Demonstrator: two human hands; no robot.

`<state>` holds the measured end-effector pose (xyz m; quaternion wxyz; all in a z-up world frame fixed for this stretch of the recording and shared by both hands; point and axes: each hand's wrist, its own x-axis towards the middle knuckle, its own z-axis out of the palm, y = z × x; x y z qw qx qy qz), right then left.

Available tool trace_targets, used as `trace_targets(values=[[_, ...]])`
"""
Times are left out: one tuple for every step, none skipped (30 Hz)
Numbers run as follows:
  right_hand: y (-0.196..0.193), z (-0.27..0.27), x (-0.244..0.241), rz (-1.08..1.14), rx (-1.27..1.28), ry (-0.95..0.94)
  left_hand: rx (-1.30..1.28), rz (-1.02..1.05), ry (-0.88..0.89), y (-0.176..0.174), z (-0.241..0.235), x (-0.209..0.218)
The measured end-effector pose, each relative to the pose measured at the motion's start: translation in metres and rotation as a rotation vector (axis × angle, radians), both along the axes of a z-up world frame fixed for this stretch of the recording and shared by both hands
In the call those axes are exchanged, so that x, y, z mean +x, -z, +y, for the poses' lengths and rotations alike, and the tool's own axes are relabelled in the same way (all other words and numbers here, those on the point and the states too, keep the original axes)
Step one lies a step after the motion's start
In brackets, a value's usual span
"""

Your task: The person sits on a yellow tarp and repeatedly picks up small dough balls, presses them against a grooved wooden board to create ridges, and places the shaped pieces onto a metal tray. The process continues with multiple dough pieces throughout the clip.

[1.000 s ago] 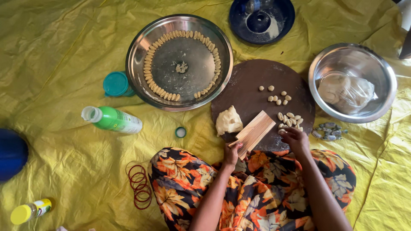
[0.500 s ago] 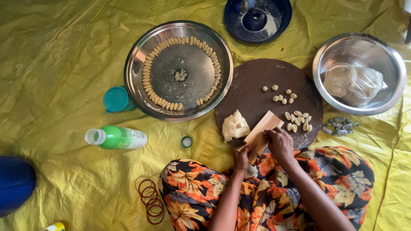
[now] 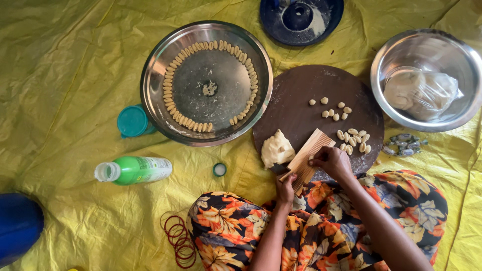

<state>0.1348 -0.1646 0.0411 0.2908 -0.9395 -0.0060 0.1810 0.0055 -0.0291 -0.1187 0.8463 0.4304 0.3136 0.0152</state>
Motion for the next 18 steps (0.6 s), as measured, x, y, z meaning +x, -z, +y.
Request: trace_targets(values=[[0.0,-0.001,0.002,0.033,-0.058,0.008,0.022,-0.027,0.009,0.003,0.0,-0.002],[0.0,-0.003,0.004,0.066,-0.116,0.016,0.044,-0.055,0.017,0.005,0.0,-0.003],[0.0,-0.004,0.005,0.097,-0.175,0.023,0.035,-0.052,0.001,0.007,-0.001,-0.003],[-0.001,-0.005,0.004,0.14,-0.18,0.034,0.026,-0.049,-0.016,0.007,-0.001,-0.003],[-0.003,-0.005,0.004,0.183,-0.185,0.047,0.018,-0.047,-0.032,0.007,-0.001,-0.002],[-0.004,-0.006,0.004,0.225,-0.189,0.059,0.02,-0.04,-0.013,0.005,-0.001,-0.002],[-0.005,-0.006,0.003,0.239,-0.198,0.063,0.023,-0.031,0.007,0.003,0.001,-0.003],[-0.006,-0.006,0.003,0.253,-0.206,0.067,0.026,-0.022,0.026,0.0,0.003,-0.005],[-0.007,-0.006,0.003,0.265,-0.215,0.072,0.011,0.026,0.049,-0.002,0.004,-0.006],[-0.008,-0.006,0.004,0.276,-0.22,0.083,-0.003,0.074,0.072,-0.005,0.006,-0.007],[-0.008,-0.006,0.005,0.291,-0.225,0.097,-0.017,0.125,0.097,-0.008,0.007,-0.008],[-0.008,-0.006,0.004,0.305,-0.229,0.11,0.004,0.093,0.089,-0.011,0.006,-0.01],[-0.009,-0.006,0.006,0.303,-0.224,0.116,0.026,0.056,0.075,-0.013,0.006,-0.008],[-0.01,-0.006,0.008,0.301,-0.22,0.122,0.048,0.019,0.062,-0.015,0.006,-0.006],[-0.009,-0.006,0.007,0.301,-0.214,0.128,0.049,0.008,0.069,-0.017,0.007,-0.006],[-0.009,-0.006,0.007,0.3,-0.214,0.134,0.049,-0.004,0.076,-0.019,0.008,-0.007],[-0.008,-0.007,0.007,0.297,-0.214,0.139,0.05,-0.017,0.082,-0.021,0.008,-0.008],[-0.007,-0.007,0.007,0.295,-0.213,0.144,0.044,-0.022,0.083,-0.022,0.009,-0.008]])
